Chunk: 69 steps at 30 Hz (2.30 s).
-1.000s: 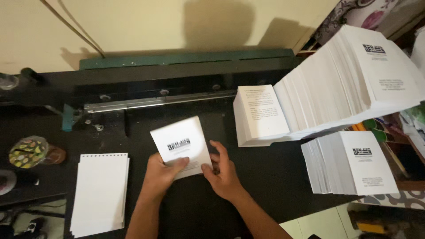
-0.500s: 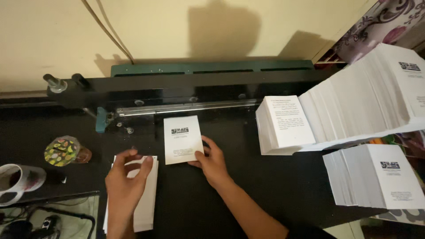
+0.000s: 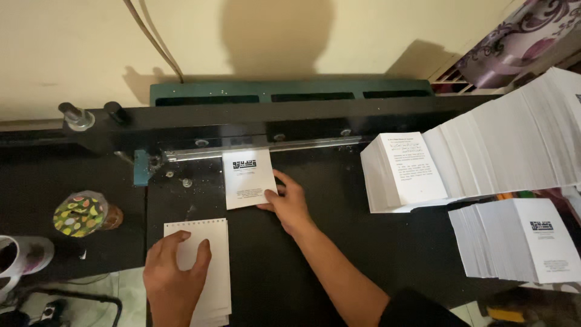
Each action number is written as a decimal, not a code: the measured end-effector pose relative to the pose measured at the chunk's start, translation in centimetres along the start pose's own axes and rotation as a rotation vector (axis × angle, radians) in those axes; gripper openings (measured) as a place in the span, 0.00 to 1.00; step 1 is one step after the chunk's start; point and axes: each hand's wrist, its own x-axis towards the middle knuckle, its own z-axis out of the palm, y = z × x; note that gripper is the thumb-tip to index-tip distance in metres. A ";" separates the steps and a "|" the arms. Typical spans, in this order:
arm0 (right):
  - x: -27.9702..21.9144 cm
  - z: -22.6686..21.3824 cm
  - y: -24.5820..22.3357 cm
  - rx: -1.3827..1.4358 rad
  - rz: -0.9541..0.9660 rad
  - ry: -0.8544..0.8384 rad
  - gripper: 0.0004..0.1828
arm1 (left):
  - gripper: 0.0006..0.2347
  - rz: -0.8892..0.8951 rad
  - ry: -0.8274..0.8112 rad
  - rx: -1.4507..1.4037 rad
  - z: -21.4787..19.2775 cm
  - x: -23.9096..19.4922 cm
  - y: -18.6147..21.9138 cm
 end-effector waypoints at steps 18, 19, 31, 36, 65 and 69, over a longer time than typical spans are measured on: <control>0.0 0.1 -0.4 -0.076 -0.031 -0.013 0.36 | 0.13 0.051 -0.094 0.140 0.2 -0.2 0.8; 0.0 0.1 -0.4 -0.081 -0.038 -0.016 0.36 | 0.14 0.048 -0.086 0.144 0.1 -0.2 0.8; 0.5 -0.1 0.4 -0.074 -0.094 -0.041 0.36 | 0.15 0.039 -0.089 0.250 0.4 -0.2 1.2; 0.6 -0.2 0.3 -0.067 -0.078 -0.039 0.36 | 0.17 0.034 -0.142 0.306 0.6 0.0 1.6; -12.7 -10.9 0.0 0.034 -0.425 -0.215 0.41 | 0.19 -0.408 -0.240 -1.492 2.9 -2.3 9.5; -14.4 -12.8 0.5 0.101 -0.511 -0.328 0.37 | 0.22 -0.124 -0.469 -1.834 3.3 -2.0 12.6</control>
